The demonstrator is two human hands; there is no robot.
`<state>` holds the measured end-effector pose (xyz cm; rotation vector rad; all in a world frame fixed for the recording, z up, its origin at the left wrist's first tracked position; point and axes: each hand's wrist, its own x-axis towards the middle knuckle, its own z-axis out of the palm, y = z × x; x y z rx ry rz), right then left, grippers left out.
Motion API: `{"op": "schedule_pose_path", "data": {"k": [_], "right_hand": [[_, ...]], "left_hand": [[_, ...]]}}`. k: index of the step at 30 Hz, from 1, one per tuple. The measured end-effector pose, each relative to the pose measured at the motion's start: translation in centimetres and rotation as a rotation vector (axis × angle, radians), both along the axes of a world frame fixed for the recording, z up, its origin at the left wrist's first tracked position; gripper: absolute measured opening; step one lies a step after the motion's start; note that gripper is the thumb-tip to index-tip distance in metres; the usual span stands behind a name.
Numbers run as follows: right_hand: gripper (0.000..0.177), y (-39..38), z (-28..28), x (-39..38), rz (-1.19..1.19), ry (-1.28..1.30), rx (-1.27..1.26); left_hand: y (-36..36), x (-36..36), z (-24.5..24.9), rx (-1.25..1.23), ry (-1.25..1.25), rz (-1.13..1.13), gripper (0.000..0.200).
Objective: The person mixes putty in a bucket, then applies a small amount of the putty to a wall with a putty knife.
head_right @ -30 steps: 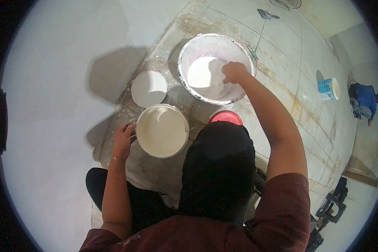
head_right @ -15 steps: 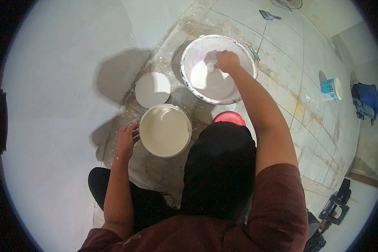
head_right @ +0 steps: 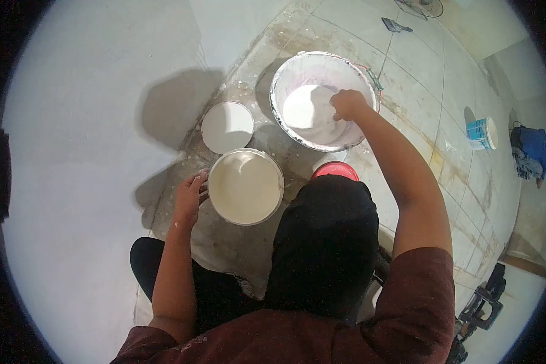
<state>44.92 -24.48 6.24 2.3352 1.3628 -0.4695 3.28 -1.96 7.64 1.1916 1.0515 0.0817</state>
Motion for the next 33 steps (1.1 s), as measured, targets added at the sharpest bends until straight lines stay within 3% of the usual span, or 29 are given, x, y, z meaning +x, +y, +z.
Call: {"op": "schedule_pose_path", "data": {"k": [5, 8, 21, 28, 31, 33], "right_hand": [[0.043, 0.8, 0.4, 2.1, -0.166, -0.130, -0.033], [0.046, 2.2, 0.7, 1.7, -0.244, -0.200, 0.104], [0.034, 3.2, -3.6, -1.3, -0.076, 0.144, 0.367], [0.035, -0.4, -1.9, 0.2, 0.084, 0.196, 0.064], [0.040, -0.5, -1.1, 1.5, 0.113, -0.004, 0.019], [0.041, 0.4, 0.1, 1.9, -0.021, -0.091, -0.042]], "left_hand": [[0.1, -0.1, -0.2, -0.022, -0.002, 0.027, 0.036], [0.1, -0.2, -0.3, -0.024, -0.009, 0.031, 0.036], [0.4, 0.0, -1.5, -0.017, 0.030, 0.052, 0.031], [0.6, 0.3, -1.1, 0.001, 0.005, 0.011, 0.032], [0.6, 0.1, -1.3, 0.017, 0.023, -0.032, 0.033], [0.8, 0.0, -1.4, 0.011, 0.005, -0.041, 0.034]]}}
